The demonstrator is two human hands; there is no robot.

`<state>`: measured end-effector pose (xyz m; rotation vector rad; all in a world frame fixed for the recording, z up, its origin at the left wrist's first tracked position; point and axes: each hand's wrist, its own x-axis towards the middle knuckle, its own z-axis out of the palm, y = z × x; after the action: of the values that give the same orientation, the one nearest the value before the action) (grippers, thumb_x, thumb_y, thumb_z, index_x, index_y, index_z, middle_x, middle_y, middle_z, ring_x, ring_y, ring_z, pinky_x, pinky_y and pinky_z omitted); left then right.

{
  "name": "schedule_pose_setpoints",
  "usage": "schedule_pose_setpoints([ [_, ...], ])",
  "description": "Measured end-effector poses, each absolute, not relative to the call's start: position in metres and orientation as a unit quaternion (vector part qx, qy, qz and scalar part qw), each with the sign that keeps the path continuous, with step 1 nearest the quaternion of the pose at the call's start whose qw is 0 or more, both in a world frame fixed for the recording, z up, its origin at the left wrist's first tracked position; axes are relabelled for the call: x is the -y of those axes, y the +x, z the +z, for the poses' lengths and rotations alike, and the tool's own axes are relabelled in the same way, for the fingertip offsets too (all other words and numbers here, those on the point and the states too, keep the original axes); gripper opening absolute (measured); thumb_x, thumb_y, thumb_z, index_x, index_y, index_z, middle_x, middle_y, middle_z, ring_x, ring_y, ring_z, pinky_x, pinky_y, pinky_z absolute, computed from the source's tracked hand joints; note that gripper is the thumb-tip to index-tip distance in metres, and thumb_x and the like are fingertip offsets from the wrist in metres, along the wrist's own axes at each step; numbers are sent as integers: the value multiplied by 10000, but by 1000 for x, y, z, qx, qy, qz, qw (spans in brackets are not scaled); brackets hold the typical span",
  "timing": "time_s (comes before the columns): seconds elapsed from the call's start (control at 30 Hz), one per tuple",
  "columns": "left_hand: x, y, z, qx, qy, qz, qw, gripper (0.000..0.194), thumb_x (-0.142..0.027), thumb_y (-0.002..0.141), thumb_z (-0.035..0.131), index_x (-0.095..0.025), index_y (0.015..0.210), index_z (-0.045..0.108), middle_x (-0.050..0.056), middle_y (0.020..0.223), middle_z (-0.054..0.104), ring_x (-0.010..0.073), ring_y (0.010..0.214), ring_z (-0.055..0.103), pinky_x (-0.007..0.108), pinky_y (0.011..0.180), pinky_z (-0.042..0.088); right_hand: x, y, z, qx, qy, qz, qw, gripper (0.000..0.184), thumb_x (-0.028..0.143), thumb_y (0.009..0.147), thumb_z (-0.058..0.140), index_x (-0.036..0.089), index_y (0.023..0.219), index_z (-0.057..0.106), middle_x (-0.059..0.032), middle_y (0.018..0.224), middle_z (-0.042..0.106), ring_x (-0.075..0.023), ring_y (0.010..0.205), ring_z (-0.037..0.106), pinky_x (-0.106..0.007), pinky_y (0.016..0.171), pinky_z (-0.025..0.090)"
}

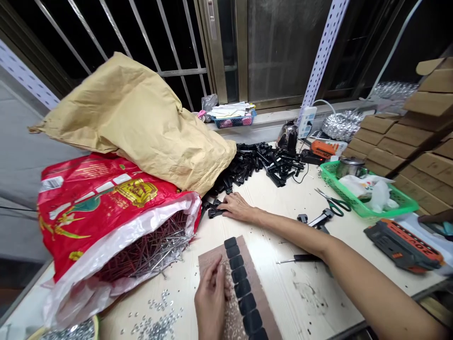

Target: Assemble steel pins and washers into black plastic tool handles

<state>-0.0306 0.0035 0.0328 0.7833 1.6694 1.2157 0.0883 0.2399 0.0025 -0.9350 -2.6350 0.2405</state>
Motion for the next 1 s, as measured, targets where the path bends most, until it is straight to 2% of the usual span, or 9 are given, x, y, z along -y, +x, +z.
schedule_pose_setpoints([
  [0.13,-51,-20,41,-592,226,558,535,494,-331,719,715,-85,1124,575,57,786,655,84,533,539,199,509,464,-222,126,1,876,-395,176,215,205,288,805,643,175,975,663,-74,992,560,-191,940,500,-307,849,377],
  [0.23,-82,-9,42,-563,173,568,574,383,-235,737,705,-66,1060,583,113,879,671,119,643,626,238,636,523,-210,140,7,845,-438,198,235,184,303,800,641,138,883,651,-59,895,578,-159,835,537,-262,758,415],
  [0.33,-103,5,43,-497,177,561,638,341,-280,744,706,-65,994,620,135,915,682,169,778,663,279,759,525,-187,139,16,773,-479,285,303,166,309,786,649,146,817,639,-32,839,591,-135,782,558,-239,718,428],
  [0.43,-116,16,43,-438,173,564,679,343,-363,718,722,-64,871,653,124,860,694,198,807,664,284,761,520,-158,132,27,741,-460,345,346,63,203,750,652,156,784,628,-19,839,586,-133,800,560,-233,722,433],
  [0.53,-124,17,40,-480,100,591,641,209,-261,726,722,-80,796,645,79,761,689,160,725,660,244,711,521,-146,131,42,791,-378,382,292,96,136,728,644,159,820,632,-19,875,586,-135,822,558,-229,721,438],
  [0.63,-127,10,37,-501,65,583,636,93,-166,790,642,-94,842,617,78,743,688,151,655,659,264,669,534,-168,134,58,814,-344,423,201,106,198,801,604,153,883,655,-33,920,609,-115,751,574,-221,672,445],
  [0.77,-124,2,40,-520,85,492,693,124,-204,845,571,-82,822,581,93,644,653,164,530,630,286,540,526,-221,114,61,858,-401,232,223,160,213,877,536,170,964,664,-63,1069,595,-154,896,557,-275,790,416],
  [0.87,-117,-2,47,-513,103,443,728,141,-212,828,599,-76,796,583,39,573,590,110,438,547,245,466,484,-246,79,46,930,-306,140,145,171,227,886,539,202,1004,661,-44,1032,611,-181,953,518,-292,816,392],
  [1.0,-106,-12,50,-495,127,402,760,197,-256,770,675,-86,820,589,7,578,559,78,422,483,227,432,449,-256,43,30,970,-220,58,91,283,358,891,537,243,1140,600,-57,1126,552,-209,972,465,-315,774,392],
])
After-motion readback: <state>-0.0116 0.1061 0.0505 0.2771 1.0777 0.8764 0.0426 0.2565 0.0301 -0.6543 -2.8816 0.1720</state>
